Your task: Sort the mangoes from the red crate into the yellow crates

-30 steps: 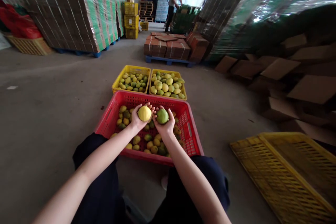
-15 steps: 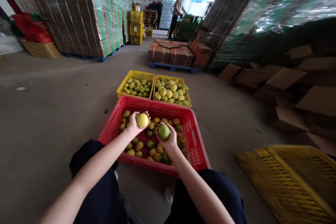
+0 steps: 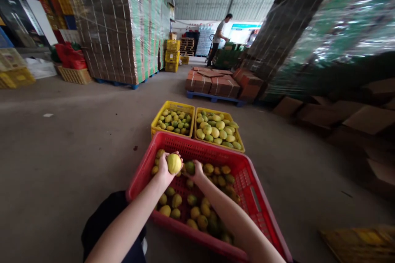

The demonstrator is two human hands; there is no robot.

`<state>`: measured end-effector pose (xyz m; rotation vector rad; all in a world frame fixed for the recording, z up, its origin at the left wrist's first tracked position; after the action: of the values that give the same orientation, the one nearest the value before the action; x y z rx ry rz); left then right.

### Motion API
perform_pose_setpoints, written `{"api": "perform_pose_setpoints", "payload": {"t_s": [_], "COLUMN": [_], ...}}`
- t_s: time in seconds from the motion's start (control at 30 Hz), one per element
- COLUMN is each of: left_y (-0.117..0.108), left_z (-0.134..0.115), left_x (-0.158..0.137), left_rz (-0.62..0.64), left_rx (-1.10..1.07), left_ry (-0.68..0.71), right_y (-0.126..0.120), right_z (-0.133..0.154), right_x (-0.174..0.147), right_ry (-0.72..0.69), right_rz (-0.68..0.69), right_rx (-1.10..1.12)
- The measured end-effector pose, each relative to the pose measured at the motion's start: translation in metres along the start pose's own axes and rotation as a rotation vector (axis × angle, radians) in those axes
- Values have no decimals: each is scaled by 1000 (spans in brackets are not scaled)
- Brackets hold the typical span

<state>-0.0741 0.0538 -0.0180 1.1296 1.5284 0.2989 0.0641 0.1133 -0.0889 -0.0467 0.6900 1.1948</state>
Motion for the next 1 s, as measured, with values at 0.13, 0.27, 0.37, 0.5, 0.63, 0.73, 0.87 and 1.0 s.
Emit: {"api": "perform_pose_setpoints", "payload": {"t_s": [0.13,0.27,0.37,0.5,0.63,0.73,0.87,1.0], "left_y": [1,2,4,3,-9,-26,-52,-50], "left_z": [-3,-4,-3,4,24,51,88,102], "left_x": [4,5,2,3,20,37,50,67], "left_rz": [24,19,21,33,-34,-111,-186,-149], "left_rx": [-39,-39,-27,-11,55,129,323,587], "left_ry": [17,-4,-31,12,-23,-139,-350,-512], "right_y": [68,63,24,-30,-69,-93,-117,-125], "right_z": [61,71,50,39,58,76,93,115], "right_x": [36,39,22,-2,-16,-22,-31,-53], "right_ry": [17,64,175,279,263,220,182,132], "right_rz": [-23,-43,-29,-15,32,65,69,231], "right_rx": [8,-45,-89,-96,-4,87,157,254]}}
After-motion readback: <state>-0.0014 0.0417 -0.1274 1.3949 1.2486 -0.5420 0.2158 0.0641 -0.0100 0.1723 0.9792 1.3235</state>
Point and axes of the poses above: each hand's wrist, its own x-axis towards the middle knuckle, its own y-axis out of the palm, z = x × y, the point moved 4 cm from there along x, towards the middle knuckle, and after that the axes turned 2 degrees about -y, right-handed, at the moved point
